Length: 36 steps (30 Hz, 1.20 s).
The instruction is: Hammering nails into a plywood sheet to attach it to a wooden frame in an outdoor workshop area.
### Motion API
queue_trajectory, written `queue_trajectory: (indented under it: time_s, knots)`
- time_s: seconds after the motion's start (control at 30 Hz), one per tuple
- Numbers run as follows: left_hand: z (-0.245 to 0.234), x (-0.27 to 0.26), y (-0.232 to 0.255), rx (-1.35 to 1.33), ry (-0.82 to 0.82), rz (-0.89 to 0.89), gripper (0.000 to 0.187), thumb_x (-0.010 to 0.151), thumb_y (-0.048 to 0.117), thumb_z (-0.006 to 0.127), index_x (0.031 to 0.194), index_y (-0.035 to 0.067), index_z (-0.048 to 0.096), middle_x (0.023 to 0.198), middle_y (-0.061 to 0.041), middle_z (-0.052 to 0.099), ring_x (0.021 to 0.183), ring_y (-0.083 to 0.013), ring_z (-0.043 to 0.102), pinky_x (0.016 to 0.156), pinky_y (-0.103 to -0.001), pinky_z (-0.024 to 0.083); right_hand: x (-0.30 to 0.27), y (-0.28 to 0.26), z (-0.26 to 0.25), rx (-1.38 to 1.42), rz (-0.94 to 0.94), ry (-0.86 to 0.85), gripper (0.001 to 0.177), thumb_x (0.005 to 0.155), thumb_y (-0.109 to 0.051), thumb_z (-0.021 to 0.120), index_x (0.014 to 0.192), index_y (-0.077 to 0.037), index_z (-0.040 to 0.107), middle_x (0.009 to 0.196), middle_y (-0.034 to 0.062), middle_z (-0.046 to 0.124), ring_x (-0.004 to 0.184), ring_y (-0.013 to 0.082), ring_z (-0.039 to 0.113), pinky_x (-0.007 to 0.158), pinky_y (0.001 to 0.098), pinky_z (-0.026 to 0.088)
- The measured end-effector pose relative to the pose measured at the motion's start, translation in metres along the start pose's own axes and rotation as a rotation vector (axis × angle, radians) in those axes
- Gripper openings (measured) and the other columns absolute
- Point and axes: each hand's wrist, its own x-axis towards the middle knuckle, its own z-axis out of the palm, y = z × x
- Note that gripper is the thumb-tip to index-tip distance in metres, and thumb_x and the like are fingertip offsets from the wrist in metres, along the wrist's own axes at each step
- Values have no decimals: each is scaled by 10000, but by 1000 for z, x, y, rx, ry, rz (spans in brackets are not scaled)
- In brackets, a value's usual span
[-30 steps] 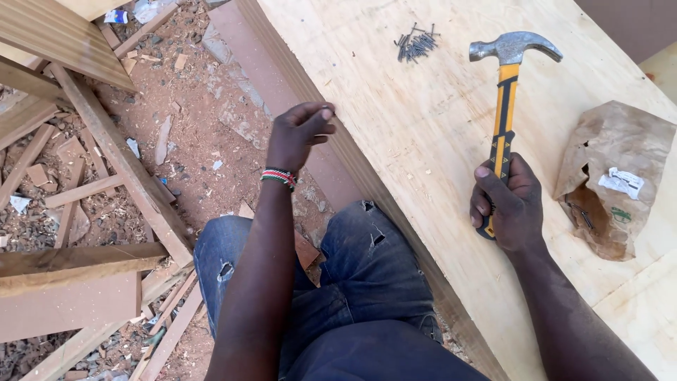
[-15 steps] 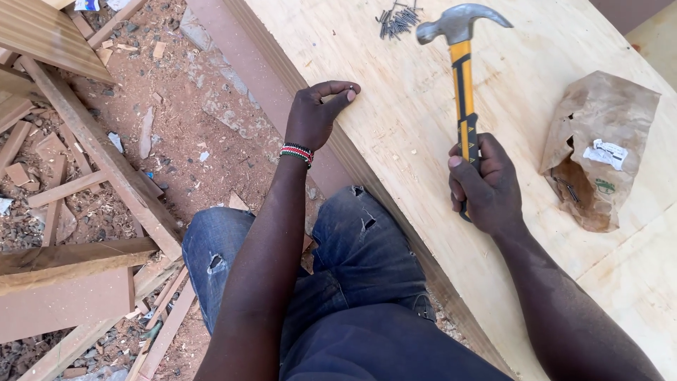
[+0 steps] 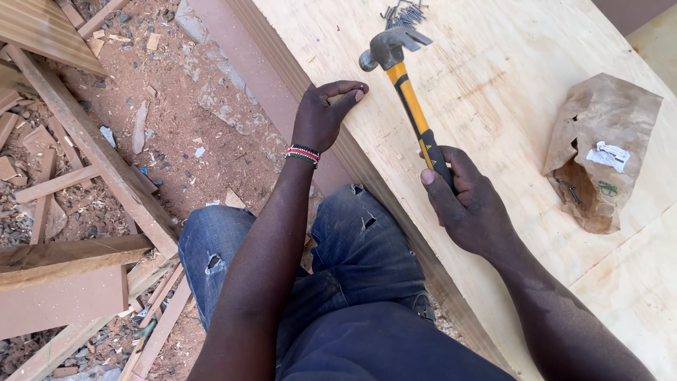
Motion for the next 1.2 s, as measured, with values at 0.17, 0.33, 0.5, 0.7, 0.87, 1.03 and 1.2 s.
queue_trajectory:
  time_s: [0.17,0.33,0.5,0.7,0.87,1.03,1.2]
  knots:
    - [4,4,-12,-31,14,-7,173,1108,344,917,1270,305,962,1507,-319,700,1488,-522,669,1269,-580,544,1,-6,4,-82,64,-38,490,1236,-330,556,1593,-3,627,647,130,700,555,280,774,630,421,597]
    - [6,11,-19,48,7,-34,175,1100,380,907,1262,335,957,1519,-296,692,1471,-535,695,1243,-558,570,2,-8,2,-93,77,-27,552,1238,-346,536,1666,-2,591,660,140,705,553,285,769,619,421,591]
    - [5,7,-9,54,19,-53,173,1084,381,924,1248,342,958,1496,-280,704,1445,-516,717,1222,-553,583,9,-16,-1,-188,102,-69,608,1241,-342,502,1761,-28,527,685,154,728,580,317,768,632,462,581]
    - [7,11,-20,30,2,-52,173,1093,381,907,1250,332,962,1489,-316,679,1422,-534,716,1206,-549,584,-4,-27,-3,-132,91,54,574,1230,-302,517,1755,-77,567,673,125,719,593,296,774,626,434,603]
    - [8,16,-28,11,4,-44,177,1089,384,912,1252,337,963,1497,-303,669,1411,-514,723,1190,-535,595,4,-21,-5,-248,90,50,578,1219,-320,572,1755,-104,580,647,172,719,636,362,765,665,534,577]
    - [8,14,-24,-4,8,-41,198,1071,385,918,1245,303,966,1509,-326,665,1412,-561,722,1188,-566,596,-2,-20,1,-167,89,117,585,1224,-282,559,1785,-114,576,649,140,731,613,320,802,636,441,613]
    - [1,8,-9,-8,-1,-45,214,1056,419,939,1253,342,968,1496,-323,660,1407,-538,726,1178,-532,598,10,-8,0,-227,189,30,609,1207,-349,582,1785,-160,593,645,162,731,630,348,801,654,493,615]
